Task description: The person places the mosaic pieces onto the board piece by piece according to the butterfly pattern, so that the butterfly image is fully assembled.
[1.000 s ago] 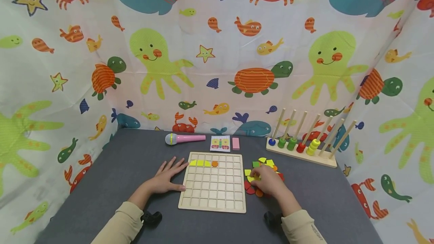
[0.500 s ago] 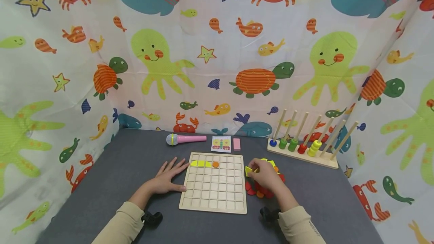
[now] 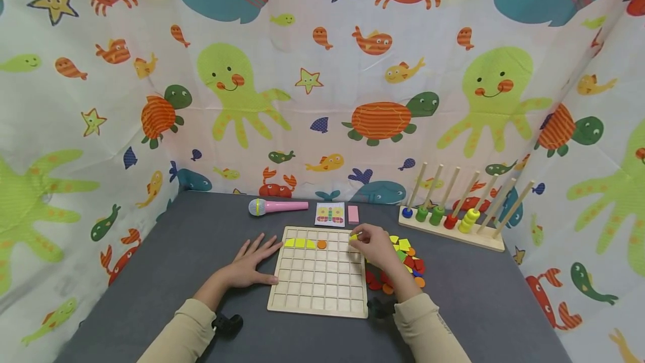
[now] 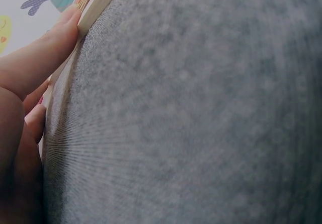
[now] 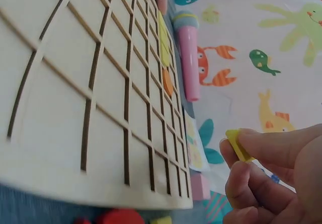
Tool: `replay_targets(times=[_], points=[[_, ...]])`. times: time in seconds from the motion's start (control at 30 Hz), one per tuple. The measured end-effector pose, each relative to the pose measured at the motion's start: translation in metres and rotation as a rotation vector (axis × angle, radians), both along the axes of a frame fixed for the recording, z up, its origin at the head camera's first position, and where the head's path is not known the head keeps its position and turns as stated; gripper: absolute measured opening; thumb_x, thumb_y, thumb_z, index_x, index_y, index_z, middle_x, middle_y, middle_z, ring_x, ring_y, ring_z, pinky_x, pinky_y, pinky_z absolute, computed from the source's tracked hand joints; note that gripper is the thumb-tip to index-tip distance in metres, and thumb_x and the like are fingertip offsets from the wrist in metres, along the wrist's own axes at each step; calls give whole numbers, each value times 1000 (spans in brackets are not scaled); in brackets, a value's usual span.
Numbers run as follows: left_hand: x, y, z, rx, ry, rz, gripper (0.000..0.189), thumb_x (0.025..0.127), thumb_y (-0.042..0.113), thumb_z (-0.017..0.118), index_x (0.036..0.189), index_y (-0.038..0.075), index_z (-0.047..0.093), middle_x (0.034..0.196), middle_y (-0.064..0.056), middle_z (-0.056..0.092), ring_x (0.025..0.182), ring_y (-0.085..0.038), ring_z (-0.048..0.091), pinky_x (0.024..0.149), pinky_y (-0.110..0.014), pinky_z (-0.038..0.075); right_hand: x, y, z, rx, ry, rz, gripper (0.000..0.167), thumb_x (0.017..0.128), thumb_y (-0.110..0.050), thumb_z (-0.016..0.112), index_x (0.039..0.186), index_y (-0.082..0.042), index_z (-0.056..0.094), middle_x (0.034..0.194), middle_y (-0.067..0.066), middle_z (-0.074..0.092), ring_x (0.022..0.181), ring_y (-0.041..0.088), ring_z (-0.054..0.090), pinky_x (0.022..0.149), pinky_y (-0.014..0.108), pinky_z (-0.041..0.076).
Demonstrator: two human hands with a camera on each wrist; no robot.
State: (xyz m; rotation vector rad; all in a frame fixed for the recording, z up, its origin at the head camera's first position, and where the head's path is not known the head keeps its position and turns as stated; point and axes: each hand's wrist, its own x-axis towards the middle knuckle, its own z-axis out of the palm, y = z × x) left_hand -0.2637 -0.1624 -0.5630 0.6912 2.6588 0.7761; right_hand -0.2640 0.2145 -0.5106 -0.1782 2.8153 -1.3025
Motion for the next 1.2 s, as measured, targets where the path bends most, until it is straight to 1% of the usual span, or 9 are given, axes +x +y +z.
replay_targets(times=[0.2, 0.27, 0.37, 0.5, 0.63, 0.73, 0.9, 1.1, 1.2], points=[[1, 0, 1, 20, 9, -9, 99, 83, 66, 71, 162, 28, 25, 171, -3, 14, 157, -35, -5, 121, -62, -10, -8, -11, -4, -60, -33, -1, 12, 89, -22, 79, 98, -14, 76, 90, 4, 69, 79, 21, 57, 66, 30, 49], [0, -1, 1, 27, 14, -13, 100, 82, 66, 71, 162, 27, 25, 171, -5, 14, 157, -36, -5, 121, -62, -9, -10, -14, -4, -61, -35, -5, 13, 88, -24, 80, 98, -14, 78, 91, 3, 69, 80, 20, 57, 65, 30, 48], [0, -1, 2, 34, 16, -15, 101, 82, 66, 72, 162, 26, 26, 170, -6, 15, 157, -37, -4, 121, -63, -9, -13, -19, -5, -53, -27, -21, 15, 87, -25, 81, 98, -15, 79, 87, 3, 68, 78, 20, 56, 64, 30, 46], [-1, -2, 1, 23, 12, -17, 100, 82, 67, 71, 162, 28, 25, 171, -3, 14, 157, -35, -5, 121, -62, -10, -17, -28, -8, -41, -12, -42, 14, 87, -24, 81, 97, -14, 79, 81, 1, 68, 75, 19, 55, 62, 29, 44], [-1, -2, 1, 16, 10, -16, 99, 82, 67, 71, 162, 30, 24, 171, -1, 13, 157, -35, -6, 121, -63, -9, -20, -35, -12, -15, 22, -41, 8, 88, -22, 80, 93, -15, 80, 81, -1, 70, 73, 17, 57, 64, 30, 47], [-1, -1, 1, 9, 12, -10, 99, 82, 67, 71, 162, 32, 25, 171, 0, 14, 158, -34, -5, 121, -63, -9, -23, -37, -18, 7, 26, -37, 5, 90, -22, 78, 92, -17, 80, 83, -3, 72, 75, 16, 58, 66, 31, 48], [1, -1, 3, 1, -1, -12, 98, 82, 66, 71, 162, 32, 25, 171, 0, 14, 158, -34, -6, 121, -63, -9, -26, -40, -26, 42, 11, -30, 5, 91, -22, 77, 91, -18, 80, 86, -3, 72, 77, 16, 59, 68, 30, 49], [1, -1, 3, -14, -6, -8, 98, 82, 68, 70, 162, 34, 24, 171, 2, 13, 158, -32, -7, 122, -62, -10, -27, -46, -26, 81, -30, -11, 5, 91, -20, 77, 92, -18, 81, 90, -2, 74, 81, 19, 60, 73, 34, 53], [0, -1, 3, -13, -8, -4, 99, 81, 69, 70, 162, 33, 25, 171, 1, 13, 158, -32, -7, 122, -62, -10, -29, -47, -29, 117, -33, -12, 5, 91, -20, 77, 92, -19, 82, 90, -3, 74, 82, 18, 59, 74, 35, 53]])
